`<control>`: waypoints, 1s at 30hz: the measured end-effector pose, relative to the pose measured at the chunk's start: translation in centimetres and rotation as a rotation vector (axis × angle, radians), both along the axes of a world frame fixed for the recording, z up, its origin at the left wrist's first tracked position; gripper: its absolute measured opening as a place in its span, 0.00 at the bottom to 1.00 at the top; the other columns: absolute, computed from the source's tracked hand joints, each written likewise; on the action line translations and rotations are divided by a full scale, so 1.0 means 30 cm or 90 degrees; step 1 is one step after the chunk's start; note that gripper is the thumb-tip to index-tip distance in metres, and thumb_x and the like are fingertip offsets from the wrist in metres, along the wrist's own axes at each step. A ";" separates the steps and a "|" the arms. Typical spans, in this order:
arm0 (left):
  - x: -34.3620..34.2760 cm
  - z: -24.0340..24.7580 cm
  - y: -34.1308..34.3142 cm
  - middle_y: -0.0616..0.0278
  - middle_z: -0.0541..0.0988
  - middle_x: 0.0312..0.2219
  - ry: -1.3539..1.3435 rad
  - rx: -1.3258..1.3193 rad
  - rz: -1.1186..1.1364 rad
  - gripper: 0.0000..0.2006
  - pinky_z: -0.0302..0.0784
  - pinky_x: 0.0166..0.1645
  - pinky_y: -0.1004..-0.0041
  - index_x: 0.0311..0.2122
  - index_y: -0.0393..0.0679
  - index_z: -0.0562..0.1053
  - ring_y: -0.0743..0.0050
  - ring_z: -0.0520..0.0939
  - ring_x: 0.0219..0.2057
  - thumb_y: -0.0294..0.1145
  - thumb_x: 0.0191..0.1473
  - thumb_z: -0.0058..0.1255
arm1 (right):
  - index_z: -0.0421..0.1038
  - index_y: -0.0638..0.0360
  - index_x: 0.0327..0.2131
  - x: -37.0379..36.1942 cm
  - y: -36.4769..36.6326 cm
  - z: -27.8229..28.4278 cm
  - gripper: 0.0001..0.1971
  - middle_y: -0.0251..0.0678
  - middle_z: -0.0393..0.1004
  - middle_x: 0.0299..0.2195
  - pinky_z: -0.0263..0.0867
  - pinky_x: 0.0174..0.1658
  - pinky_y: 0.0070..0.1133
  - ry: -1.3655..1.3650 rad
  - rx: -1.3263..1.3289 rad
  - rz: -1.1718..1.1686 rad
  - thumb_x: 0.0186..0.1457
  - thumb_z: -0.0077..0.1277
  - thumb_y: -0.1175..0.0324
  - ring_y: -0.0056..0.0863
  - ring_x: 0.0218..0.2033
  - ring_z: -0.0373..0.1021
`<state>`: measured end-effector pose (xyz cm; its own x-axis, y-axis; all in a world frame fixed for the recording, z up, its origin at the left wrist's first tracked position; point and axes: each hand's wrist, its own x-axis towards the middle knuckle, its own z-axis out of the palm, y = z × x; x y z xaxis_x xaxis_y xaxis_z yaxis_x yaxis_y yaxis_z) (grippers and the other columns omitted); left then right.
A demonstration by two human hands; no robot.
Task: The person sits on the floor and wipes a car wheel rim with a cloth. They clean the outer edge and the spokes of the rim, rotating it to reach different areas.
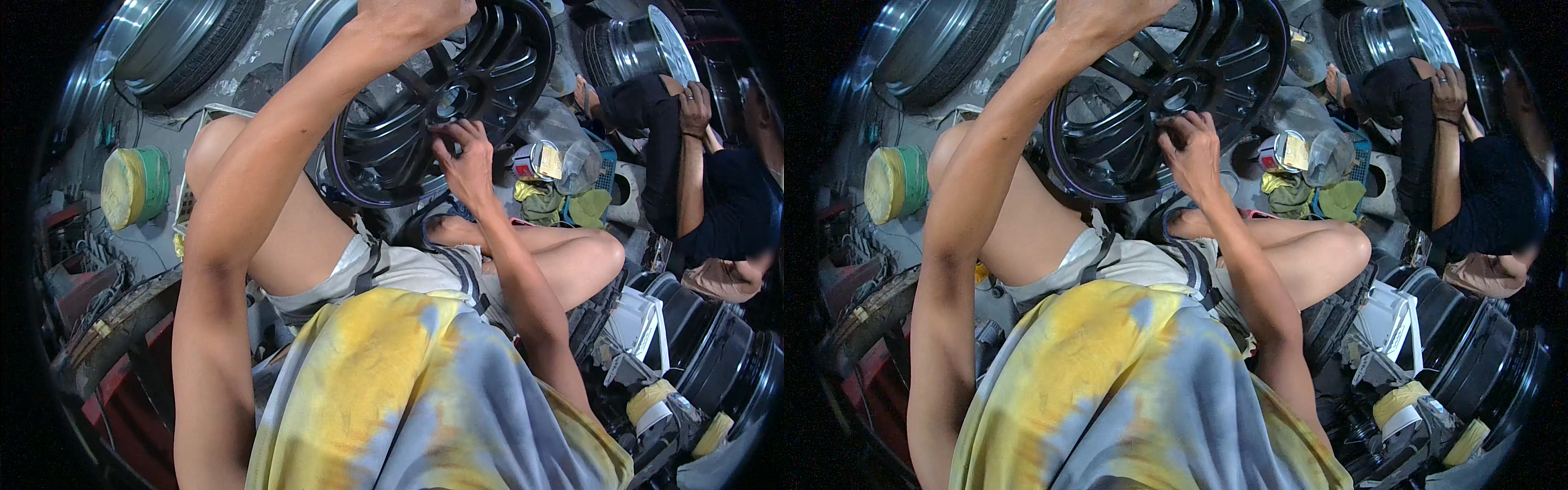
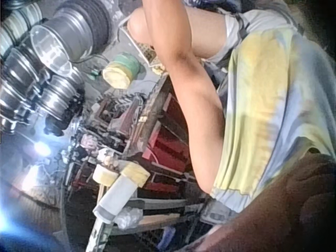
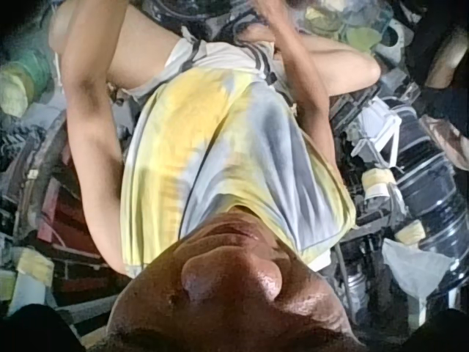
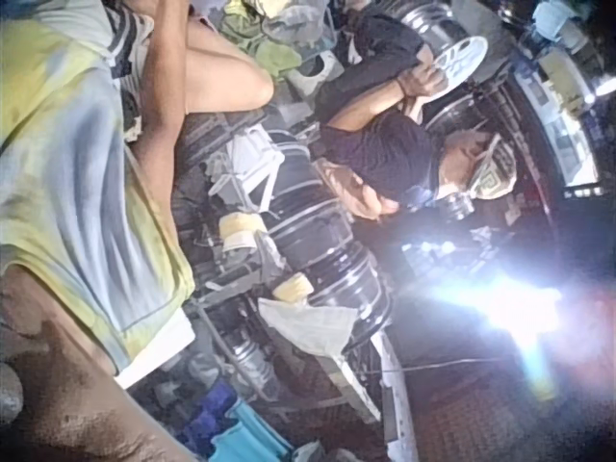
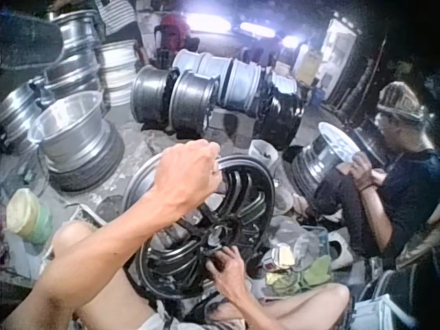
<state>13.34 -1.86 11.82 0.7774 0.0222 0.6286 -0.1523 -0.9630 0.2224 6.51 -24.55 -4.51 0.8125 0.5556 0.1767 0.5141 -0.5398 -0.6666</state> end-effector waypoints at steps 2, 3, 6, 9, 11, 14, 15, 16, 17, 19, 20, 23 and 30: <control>-0.001 0.001 -0.001 0.48 0.82 0.27 0.008 0.001 0.004 0.06 0.81 0.38 0.51 0.28 0.41 0.77 0.45 0.85 0.31 0.32 0.50 0.56 | 0.83 0.56 0.45 -0.018 -0.001 -0.011 0.16 0.38 0.78 0.40 0.66 0.49 0.36 0.070 0.079 0.014 0.51 0.62 0.71 0.44 0.44 0.69; -0.002 0.001 0.000 0.48 0.82 0.27 0.003 0.005 0.000 0.06 0.81 0.38 0.51 0.28 0.41 0.77 0.45 0.85 0.32 0.32 0.50 0.56 | 0.83 0.55 0.45 -0.028 -0.002 -0.018 0.16 0.38 0.78 0.41 0.66 0.49 0.36 0.006 0.040 -0.026 0.51 0.62 0.71 0.44 0.44 0.69; -0.004 0.002 0.005 0.49 0.81 0.27 0.007 0.001 -0.015 0.06 0.80 0.39 0.51 0.28 0.41 0.77 0.44 0.85 0.32 0.32 0.50 0.56 | 0.82 0.52 0.50 -0.051 -0.034 -0.050 0.19 0.37 0.76 0.42 0.65 0.48 0.36 -0.212 -0.025 -0.072 0.52 0.58 0.74 0.42 0.44 0.68; -0.014 0.003 0.010 0.50 0.81 0.27 0.035 -0.004 -0.004 0.07 0.79 0.40 0.51 0.29 0.41 0.77 0.44 0.84 0.33 0.34 0.49 0.58 | 0.81 0.53 0.52 -0.076 -0.062 -0.072 0.22 0.37 0.75 0.41 0.65 0.47 0.35 -0.238 -0.082 -0.122 0.51 0.58 0.76 0.41 0.45 0.68; -0.019 0.006 0.014 0.50 0.81 0.27 0.032 -0.001 -0.005 0.08 0.79 0.40 0.51 0.30 0.41 0.77 0.44 0.84 0.33 0.34 0.48 0.59 | 0.79 0.56 0.54 -0.100 -0.058 -0.085 0.25 0.39 0.73 0.39 0.66 0.46 0.34 -0.213 -0.072 -0.075 0.49 0.57 0.78 0.41 0.42 0.68; -0.030 0.009 0.012 0.50 0.81 0.27 0.015 -0.026 -0.024 0.08 0.79 0.40 0.51 0.30 0.42 0.77 0.44 0.84 0.34 0.34 0.48 0.60 | 0.79 0.56 0.54 -0.120 -0.042 -0.090 0.27 0.41 0.73 0.37 0.68 0.44 0.34 -0.175 -0.013 -0.059 0.47 0.62 0.78 0.41 0.40 0.68; -0.034 0.010 0.011 0.50 0.81 0.28 0.014 -0.027 -0.024 0.08 0.79 0.41 0.51 0.30 0.42 0.77 0.44 0.84 0.34 0.34 0.48 0.60 | 0.79 0.56 0.54 -0.128 -0.031 -0.091 0.27 0.41 0.72 0.37 0.68 0.44 0.34 -0.175 -0.013 -0.058 0.47 0.63 0.78 0.41 0.40 0.68; -0.036 0.011 0.011 0.50 0.81 0.28 0.011 -0.029 -0.025 0.08 0.79 0.41 0.51 0.30 0.42 0.76 0.45 0.84 0.34 0.34 0.48 0.60 | 0.79 0.56 0.54 -0.127 -0.029 -0.087 0.27 0.41 0.72 0.37 0.68 0.44 0.34 -0.184 -0.016 -0.030 0.47 0.63 0.78 0.41 0.39 0.68; -0.038 0.011 0.009 0.50 0.81 0.28 0.008 -0.033 -0.026 0.08 0.79 0.41 0.51 0.30 0.42 0.76 0.45 0.84 0.35 0.34 0.49 0.60 | 0.79 0.57 0.54 -0.130 -0.022 -0.085 0.27 0.41 0.72 0.38 0.68 0.46 0.35 -0.183 -0.041 -0.079 0.47 0.62 0.79 0.42 0.40 0.68; -0.042 0.012 0.008 0.50 0.81 0.28 0.014 -0.018 -0.027 0.08 0.79 0.41 0.51 0.30 0.41 0.76 0.45 0.84 0.35 0.34 0.49 0.60 | 0.78 0.58 0.54 -0.129 -0.018 -0.075 0.26 0.42 0.71 0.39 0.67 0.48 0.36 -0.183 -0.083 -0.191 0.48 0.59 0.80 0.43 0.42 0.68; -0.044 0.012 0.007 0.50 0.81 0.28 0.018 -0.011 -0.026 0.08 0.79 0.41 0.52 0.30 0.41 0.76 0.45 0.84 0.35 0.34 0.49 0.60 | 0.77 0.57 0.55 -0.129 -0.016 -0.070 0.27 0.42 0.71 0.39 0.67 0.47 0.36 -0.192 -0.104 -0.177 0.48 0.60 0.79 0.43 0.41 0.67; -0.051 0.015 0.002 0.50 0.81 0.29 0.044 -0.013 -0.016 0.09 0.79 0.41 0.52 0.32 0.42 0.77 0.46 0.84 0.35 0.34 0.48 0.61 | 0.77 0.56 0.55 -0.122 -0.024 -0.051 0.27 0.41 0.70 0.39 0.66 0.44 0.35 -0.133 -0.003 0.031 0.48 0.61 0.77 0.42 0.41 0.67; -0.070 0.028 -0.013 0.51 0.81 0.30 0.025 -0.020 -0.030 0.10 0.79 0.42 0.52 0.35 0.43 0.79 0.45 0.84 0.36 0.34 0.48 0.61 | 0.81 0.52 0.50 -0.086 -0.029 -0.035 0.21 0.39 0.68 0.36 0.65 0.42 0.34 -0.236 -0.159 -0.055 0.48 0.63 0.74 0.40 0.40 0.66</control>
<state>11.26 -2.24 12.66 0.8025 0.0042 0.5967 -0.1879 -0.9473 0.2594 3.93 -25.43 -5.56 0.7650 0.5513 0.3330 0.6395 -0.7118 -0.2905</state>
